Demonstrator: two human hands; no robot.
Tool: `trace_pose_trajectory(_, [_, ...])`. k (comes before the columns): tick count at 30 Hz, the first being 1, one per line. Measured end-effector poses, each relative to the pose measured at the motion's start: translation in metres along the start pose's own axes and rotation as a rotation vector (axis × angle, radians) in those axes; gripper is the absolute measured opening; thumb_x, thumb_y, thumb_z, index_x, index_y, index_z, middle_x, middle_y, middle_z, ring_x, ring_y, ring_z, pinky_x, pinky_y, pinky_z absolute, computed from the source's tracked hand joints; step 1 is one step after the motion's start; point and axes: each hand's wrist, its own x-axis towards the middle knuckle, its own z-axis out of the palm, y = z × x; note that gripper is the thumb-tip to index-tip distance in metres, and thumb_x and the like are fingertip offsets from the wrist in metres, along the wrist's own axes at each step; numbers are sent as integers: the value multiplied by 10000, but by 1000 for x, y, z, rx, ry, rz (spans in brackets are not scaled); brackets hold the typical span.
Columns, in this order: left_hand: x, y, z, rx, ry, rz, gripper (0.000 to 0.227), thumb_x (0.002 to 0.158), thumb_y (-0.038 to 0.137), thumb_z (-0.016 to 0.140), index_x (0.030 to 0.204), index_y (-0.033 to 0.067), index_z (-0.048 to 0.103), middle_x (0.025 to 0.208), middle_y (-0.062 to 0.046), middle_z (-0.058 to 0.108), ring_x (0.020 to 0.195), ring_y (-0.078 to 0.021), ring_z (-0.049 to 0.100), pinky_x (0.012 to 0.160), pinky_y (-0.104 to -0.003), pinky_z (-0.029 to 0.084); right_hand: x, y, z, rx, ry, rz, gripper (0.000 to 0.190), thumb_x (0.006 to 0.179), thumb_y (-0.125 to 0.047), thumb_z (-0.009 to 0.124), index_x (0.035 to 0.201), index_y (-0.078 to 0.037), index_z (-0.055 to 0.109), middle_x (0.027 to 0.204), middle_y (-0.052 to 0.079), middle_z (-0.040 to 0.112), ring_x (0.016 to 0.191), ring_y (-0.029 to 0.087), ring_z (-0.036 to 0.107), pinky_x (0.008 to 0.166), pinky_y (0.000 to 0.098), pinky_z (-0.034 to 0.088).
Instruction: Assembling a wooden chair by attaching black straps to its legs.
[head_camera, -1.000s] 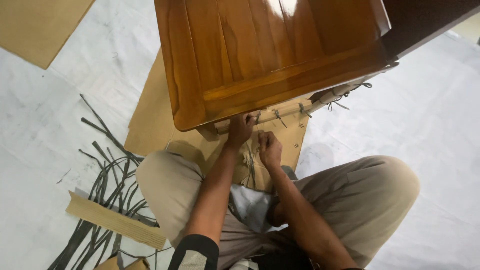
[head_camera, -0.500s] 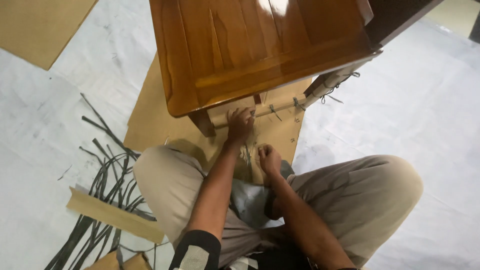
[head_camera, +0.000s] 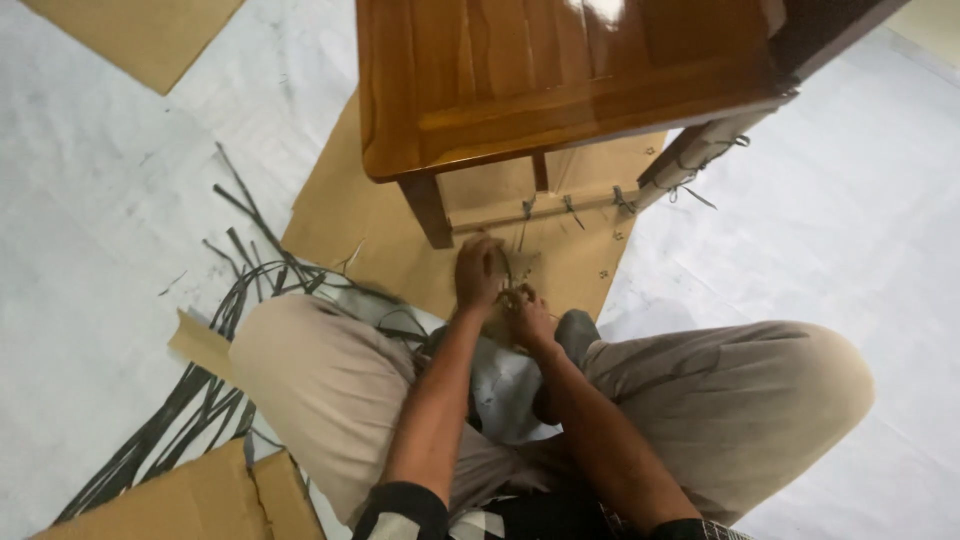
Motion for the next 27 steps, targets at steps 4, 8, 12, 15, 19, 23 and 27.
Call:
trace_pose_trajectory(4, [-56,-38,4,155,-154,-311,205,960,87,550,1068,102,724,983,-169,684,1020,-384,658,980,-502,485,14,9,33,-162,-208,133,568,951,-274,556,1451,-17,476,1651,133,277,1449,415,351,1046,567,524])
trace_pose_trajectory(8, [-103,-67,13,154,-237,-431,228,936,105,577,1078,166,746,950,-83,699,982,-313,678,957,-434,509,18,16,45,-21,-167,170,592,906,-214,567,1483,-128,468,1622,50,281,1434,411,371,1052,589,521])
trace_pose_trajectory(12, [-135,-98,34,184,-102,-325,192,863,119,693,1039,176,744,921,-84,738,950,-310,697,905,-437,541,21,3,54,15,108,117,274,926,-227,629,1033,9,721,1078,278,723,1029,430,728,794,512,619])
trace_pose_trajectory(15, [-135,-87,30,78,-114,-447,172,936,165,660,1090,179,735,967,-93,721,992,-327,694,925,-435,542,33,12,58,263,225,232,265,926,-255,613,1105,-123,757,1045,166,711,1012,443,699,853,560,585])
trace_pose_trajectory(19, [-129,-73,20,151,-83,-457,152,958,252,674,1046,135,716,939,-152,710,956,-378,703,894,-483,552,23,-12,33,532,315,280,259,910,-375,681,1059,-190,784,980,105,768,998,388,712,829,519,564])
trace_pose_trajectory(23, [-118,-75,18,-58,-67,-641,381,1012,483,595,1046,122,713,979,-177,728,1027,-404,693,933,-506,531,4,-36,13,945,345,171,227,823,-222,780,1004,-88,754,863,112,748,821,258,704,720,375,533])
trace_pose_trajectory(27, [-89,-64,12,-104,-82,-710,520,967,644,578,1077,171,765,1040,-130,760,1058,-392,698,980,-491,519,6,-21,37,1200,235,88,316,838,-62,762,1125,32,671,890,164,703,788,246,668,693,353,548])
